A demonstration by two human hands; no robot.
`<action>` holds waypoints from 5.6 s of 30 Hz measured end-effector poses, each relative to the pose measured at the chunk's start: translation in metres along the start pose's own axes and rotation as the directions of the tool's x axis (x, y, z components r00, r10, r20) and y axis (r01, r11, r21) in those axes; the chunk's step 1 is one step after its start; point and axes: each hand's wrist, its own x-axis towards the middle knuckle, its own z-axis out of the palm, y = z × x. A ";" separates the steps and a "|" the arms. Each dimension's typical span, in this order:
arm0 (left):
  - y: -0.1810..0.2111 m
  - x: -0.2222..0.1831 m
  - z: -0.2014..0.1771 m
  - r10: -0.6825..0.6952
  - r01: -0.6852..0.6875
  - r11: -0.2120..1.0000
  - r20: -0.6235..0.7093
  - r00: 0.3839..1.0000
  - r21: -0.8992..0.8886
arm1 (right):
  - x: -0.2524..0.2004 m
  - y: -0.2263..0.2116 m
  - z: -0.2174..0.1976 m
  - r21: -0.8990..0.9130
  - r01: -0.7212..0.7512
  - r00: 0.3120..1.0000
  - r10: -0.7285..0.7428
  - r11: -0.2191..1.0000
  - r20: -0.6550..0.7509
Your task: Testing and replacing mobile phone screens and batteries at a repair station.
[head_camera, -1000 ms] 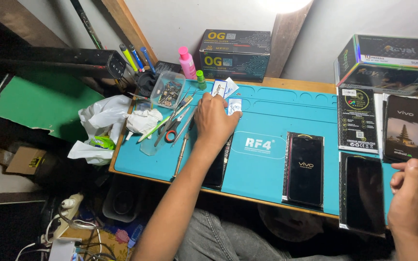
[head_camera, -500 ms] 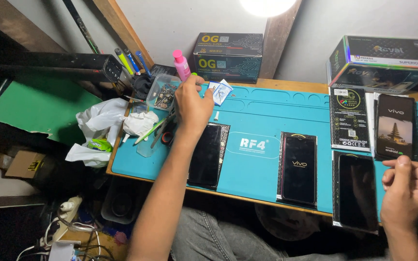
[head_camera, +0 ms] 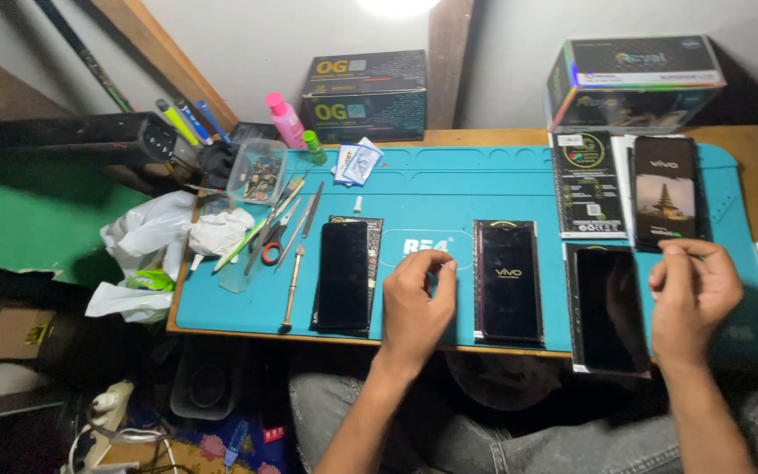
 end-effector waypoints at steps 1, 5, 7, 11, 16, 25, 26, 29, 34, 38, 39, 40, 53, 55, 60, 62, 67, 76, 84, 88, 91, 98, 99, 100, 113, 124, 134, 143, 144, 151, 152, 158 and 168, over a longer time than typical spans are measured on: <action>-0.002 -0.002 0.002 0.005 -0.005 1.000 0.018 1.000 -0.008 | 0.000 -0.003 0.001 -0.008 -0.003 1.000 0.003 1.000 -0.018; -0.004 -0.010 0.006 0.072 -0.069 0.995 -0.048 0.996 0.066 | -0.001 -0.008 0.003 0.084 -0.024 0.999 0.026 0.996 -0.023; -0.005 -0.014 0.009 0.093 -0.088 0.992 -0.054 0.994 0.087 | -0.001 -0.007 0.004 0.129 -0.025 0.999 0.029 0.991 -0.030; -0.015 -0.016 0.015 0.193 -0.180 0.971 -0.071 0.979 0.155 | 0.000 -0.004 0.009 0.118 0.024 0.999 -0.019 0.993 -0.047; -0.020 -0.017 0.018 0.192 -0.181 0.972 -0.062 0.980 0.149 | 0.003 -0.010 0.016 0.059 0.088 0.994 -0.084 0.994 -0.063; -0.021 -0.019 0.019 0.220 -0.200 0.963 -0.098 0.971 0.183 | 0.003 -0.005 0.011 0.066 0.093 0.995 -0.090 0.993 -0.049; -0.022 -0.019 0.020 0.221 -0.202 0.968 -0.121 0.968 0.149 | 0.004 -0.001 0.010 0.062 0.093 0.995 -0.090 0.994 -0.049; -0.009 -0.021 0.000 0.212 -0.169 0.957 -0.173 0.962 0.237 | 0.001 -0.008 0.006 0.075 0.025 1.000 -0.026 0.997 0.005; -0.023 -0.024 -0.044 0.179 -0.010 0.868 -0.294 0.939 0.497 | -0.001 -0.009 0.002 0.074 -0.063 0.997 0.060 0.995 0.054; -0.053 -0.027 -0.058 0.025 0.140 0.727 -0.229 0.973 0.672 | 0.000 -0.006 0.001 0.042 -0.042 0.997 0.040 0.998 0.059; -0.057 -0.028 -0.058 0.035 0.122 0.719 -0.210 0.977 0.684 | 0.000 -0.003 0.000 0.037 -0.036 0.998 0.033 0.999 0.060; -0.055 -0.027 -0.059 0.033 0.125 0.717 -0.213 0.977 0.686 | 0.000 -0.004 0.000 0.038 -0.037 0.997 0.035 0.999 0.064; -0.034 -0.032 -0.038 0.058 0.042 0.787 -0.141 0.988 0.615 | -0.002 -0.004 0.000 -0.039 0.040 0.996 -0.037 0.998 0.080; -0.030 -0.034 -0.028 0.073 0.024 0.791 -0.133 0.988 0.612 | -0.001 -0.004 0.000 -0.021 0.022 0.997 -0.021 1.000 0.071; -0.019 -0.039 -0.006 0.080 -0.001 0.798 -0.104 0.991 0.603 | 0.000 -0.002 0.000 0.005 0.009 0.998 -0.009 1.000 0.067; -0.018 -0.040 -0.002 0.074 -0.003 0.800 -0.094 0.993 0.601 | 0.000 -0.005 0.000 0.011 -0.003 0.998 0.002 1.000 0.067; -0.012 -0.039 -0.004 0.050 0.019 0.802 -0.098 0.994 0.597 | 0.000 -0.006 0.001 0.031 0.000 0.998 -0.002 1.000 0.067; -0.012 -0.035 -0.004 -0.017 0.075 0.781 -0.099 0.995 0.620 | -0.001 -0.008 0.001 0.031 -0.019 0.998 0.017 0.999 0.057; -0.015 -0.035 -0.006 -0.034 0.088 0.799 -0.102 0.994 0.594 | -0.001 -0.014 0.004 0.048 -0.042 0.998 0.040 0.998 0.048; -0.013 -0.036 -0.009 -0.026 0.071 0.806 -0.084 0.996 0.587 | -0.001 -0.016 0.004 0.051 -0.038 0.998 0.036 0.998 0.049; -0.012 -0.038 -0.010 -0.034 0.077 0.816 -0.086 0.996 0.573 | -0.001 -0.013 0.004 0.043 -0.019 0.999 0.017 0.999 0.046; -0.015 -0.040 -0.007 -0.030 0.074 0.804 -0.084 0.996 0.590 | -0.001 -0.015 0.004 0.056 -0.026 0.998 0.023 0.998 0.051; -0.015 -0.040 -0.007 -0.030 0.076 0.801 -0.087 0.996 0.593 | -0.001 -0.014 0.004 0.059 -0.019 0.998 0.016 0.998 0.053; -0.015 -0.040 -0.007 -0.030 0.076 0.801 -0.086 0.996 0.593 | -0.001 -0.016 0.004 0.058 -0.020 0.999 0.017 0.998 0.052; -0.015 -0.036 -0.004 -0.048 0.093 0.777 -0.090 0.995 0.623 | -0.001 -0.018 0.005 0.021 -0.004 0.998 0.003 1.000 0.056; 0.027 -0.044 0.007 0.055 -0.001 0.852 -0.087 0.995 0.524 | -0.002 -0.022 0.006 0.036 -0.020 0.999 0.019 0.999 0.041; 0.097 -0.077 0.069 -0.131 0.246 0.946 0.449 0.884 -0.209 | -0.045 -0.093 -0.018 -0.396 -0.021 0.981 0.095 0.918 0.168; 0.093 -0.088 0.090 -0.105 0.220 0.952 0.446 0.889 -0.213 | -0.062 -0.095 -0.024 -0.446 -0.020 0.964 0.135 0.895 0.228; 0.092 -0.089 0.090 -0.109 0.226 0.949 0.441 0.891 -0.221 | -0.062 -0.093 -0.024 -0.397 -0.040 0.962 0.143 0.917 0.231; 0.093 -0.093 0.093 -0.099 0.215 0.950 0.437 0.894 -0.224 | -0.048 -0.085 -0.029 -0.139 -0.319 0.916 0.342 0.938 0.209; 0.092 -0.093 0.094 -0.094 0.206 0.953 0.428 0.899 -0.223 | -0.047 -0.085 -0.028 -0.149 -0.302 0.923 0.327 0.942 0.201; 0.090 -0.092 0.089 -0.109 0.228 0.947 0.440 0.891 -0.227 | -0.041 -0.081 -0.023 -0.123 -0.282 0.932 0.302 0.952 0.202; 0.087 -0.093 0.089 -0.095 0.217 0.948 0.447 0.889 -0.231 | -0.036 -0.080 -0.020 -0.111 -0.364 0.905 0.379 0.925 0.192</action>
